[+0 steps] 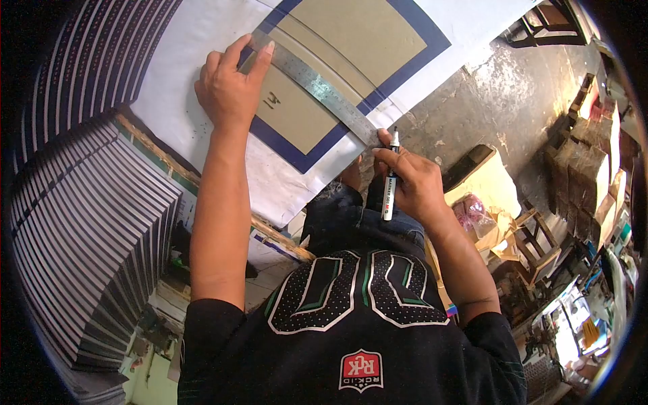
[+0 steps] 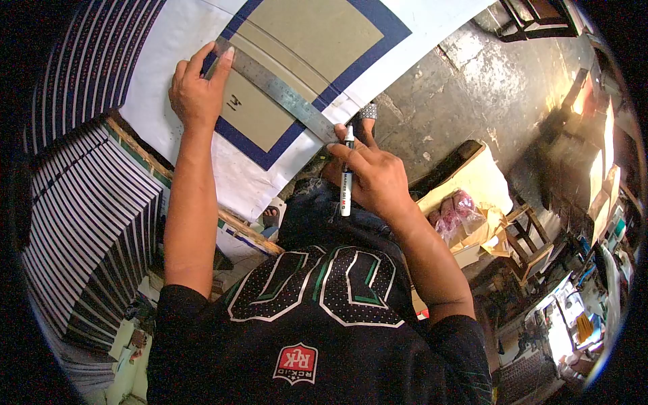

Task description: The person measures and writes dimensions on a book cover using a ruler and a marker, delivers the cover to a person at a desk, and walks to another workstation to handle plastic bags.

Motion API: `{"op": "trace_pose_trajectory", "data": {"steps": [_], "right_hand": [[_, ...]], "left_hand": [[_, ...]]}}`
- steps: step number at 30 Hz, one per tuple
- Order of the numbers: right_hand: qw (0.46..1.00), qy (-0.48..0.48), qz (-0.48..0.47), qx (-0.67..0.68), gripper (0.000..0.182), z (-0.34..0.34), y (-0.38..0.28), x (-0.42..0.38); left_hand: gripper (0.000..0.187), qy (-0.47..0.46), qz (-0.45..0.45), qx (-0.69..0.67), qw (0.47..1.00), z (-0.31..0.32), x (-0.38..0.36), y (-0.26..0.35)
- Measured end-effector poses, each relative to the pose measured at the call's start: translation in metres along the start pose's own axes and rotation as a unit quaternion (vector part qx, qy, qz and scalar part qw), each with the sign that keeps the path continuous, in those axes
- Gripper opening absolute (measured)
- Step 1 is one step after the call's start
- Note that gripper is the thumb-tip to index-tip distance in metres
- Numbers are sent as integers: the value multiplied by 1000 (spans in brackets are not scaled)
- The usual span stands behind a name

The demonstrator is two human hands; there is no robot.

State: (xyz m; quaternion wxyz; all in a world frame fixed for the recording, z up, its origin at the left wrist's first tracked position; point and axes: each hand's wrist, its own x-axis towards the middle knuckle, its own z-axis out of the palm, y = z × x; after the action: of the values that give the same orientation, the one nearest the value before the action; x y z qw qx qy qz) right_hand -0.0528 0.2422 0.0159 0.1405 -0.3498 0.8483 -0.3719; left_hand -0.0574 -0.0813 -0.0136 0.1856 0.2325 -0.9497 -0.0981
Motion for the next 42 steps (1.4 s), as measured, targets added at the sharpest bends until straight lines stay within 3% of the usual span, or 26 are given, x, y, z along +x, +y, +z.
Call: {"op": "trace_pose_trajectory", "data": {"steps": [42], "right_hand": [[999,7,17,32,36,-2,-2,1]], "left_hand": [[39,-11,-9,-6,1000,-2,1,3]]}}
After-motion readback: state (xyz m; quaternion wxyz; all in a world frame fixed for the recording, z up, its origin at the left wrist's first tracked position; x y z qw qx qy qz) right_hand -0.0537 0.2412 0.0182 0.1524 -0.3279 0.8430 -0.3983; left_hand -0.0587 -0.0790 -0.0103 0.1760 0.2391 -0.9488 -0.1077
